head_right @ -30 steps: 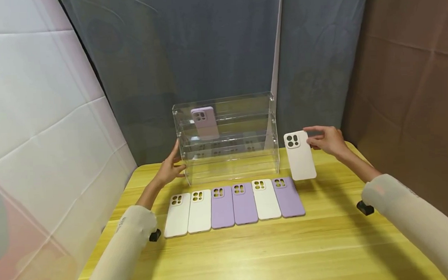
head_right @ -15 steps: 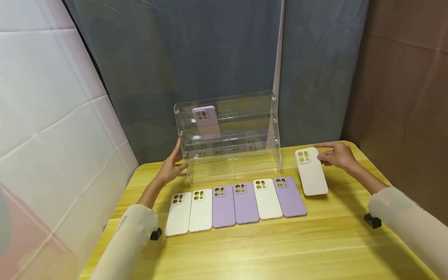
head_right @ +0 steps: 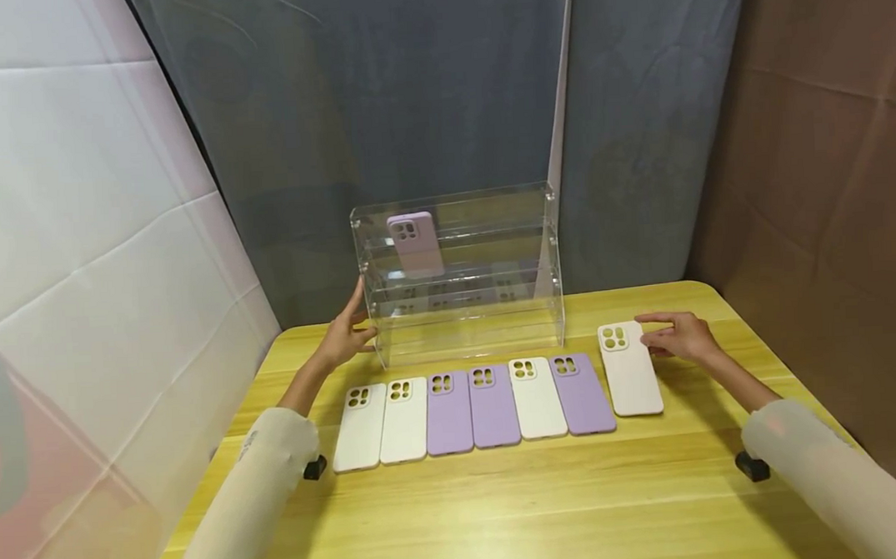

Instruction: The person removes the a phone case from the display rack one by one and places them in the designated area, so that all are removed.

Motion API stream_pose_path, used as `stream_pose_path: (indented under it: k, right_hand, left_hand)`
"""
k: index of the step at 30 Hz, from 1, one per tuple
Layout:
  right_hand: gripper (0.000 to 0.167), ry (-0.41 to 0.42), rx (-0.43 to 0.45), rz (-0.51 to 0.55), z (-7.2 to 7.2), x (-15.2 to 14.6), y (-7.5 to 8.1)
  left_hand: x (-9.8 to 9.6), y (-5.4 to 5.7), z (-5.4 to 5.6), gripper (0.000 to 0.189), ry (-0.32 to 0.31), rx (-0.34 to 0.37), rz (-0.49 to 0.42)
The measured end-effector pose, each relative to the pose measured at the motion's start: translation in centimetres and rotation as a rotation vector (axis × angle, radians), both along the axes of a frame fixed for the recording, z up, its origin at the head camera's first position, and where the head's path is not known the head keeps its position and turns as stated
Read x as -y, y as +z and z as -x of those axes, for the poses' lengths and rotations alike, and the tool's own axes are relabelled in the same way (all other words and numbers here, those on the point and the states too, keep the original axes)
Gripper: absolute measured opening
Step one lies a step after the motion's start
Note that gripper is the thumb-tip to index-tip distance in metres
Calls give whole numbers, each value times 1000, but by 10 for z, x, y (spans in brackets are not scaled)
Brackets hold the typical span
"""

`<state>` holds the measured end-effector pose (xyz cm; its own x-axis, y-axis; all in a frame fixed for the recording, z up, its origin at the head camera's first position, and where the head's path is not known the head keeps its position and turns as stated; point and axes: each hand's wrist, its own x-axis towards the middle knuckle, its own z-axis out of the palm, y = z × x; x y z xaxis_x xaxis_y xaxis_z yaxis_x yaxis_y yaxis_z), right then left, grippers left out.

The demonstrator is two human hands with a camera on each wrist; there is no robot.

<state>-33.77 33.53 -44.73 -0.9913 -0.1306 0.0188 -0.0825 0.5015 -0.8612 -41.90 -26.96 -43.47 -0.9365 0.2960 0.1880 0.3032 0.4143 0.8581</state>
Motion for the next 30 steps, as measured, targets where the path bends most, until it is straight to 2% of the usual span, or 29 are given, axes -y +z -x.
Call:
stream_pose_path:
  k: [6,13,18,25,30]
  right_hand:
    - [53,1,-28,-4,-1,2,-14]
    - [47,-69,-45,-55,0,10,-28]
    - [45,-87,-55,-73,0,12,-38]
    - [49,-123,-29,-29,-1,13,-43]
    - [48,-155,-38,-26,-4,12,-47]
  left_hand:
    - [0,-1,0,107,-7,-10,1]
    - [-1,-1,-1,107,6,0,15]
    - [-2,-1,-2,107,6,1,18]
    - [-2,-1,0,107,9,-4,6]
    - [-1,-1,1,105,-15,-5,-7]
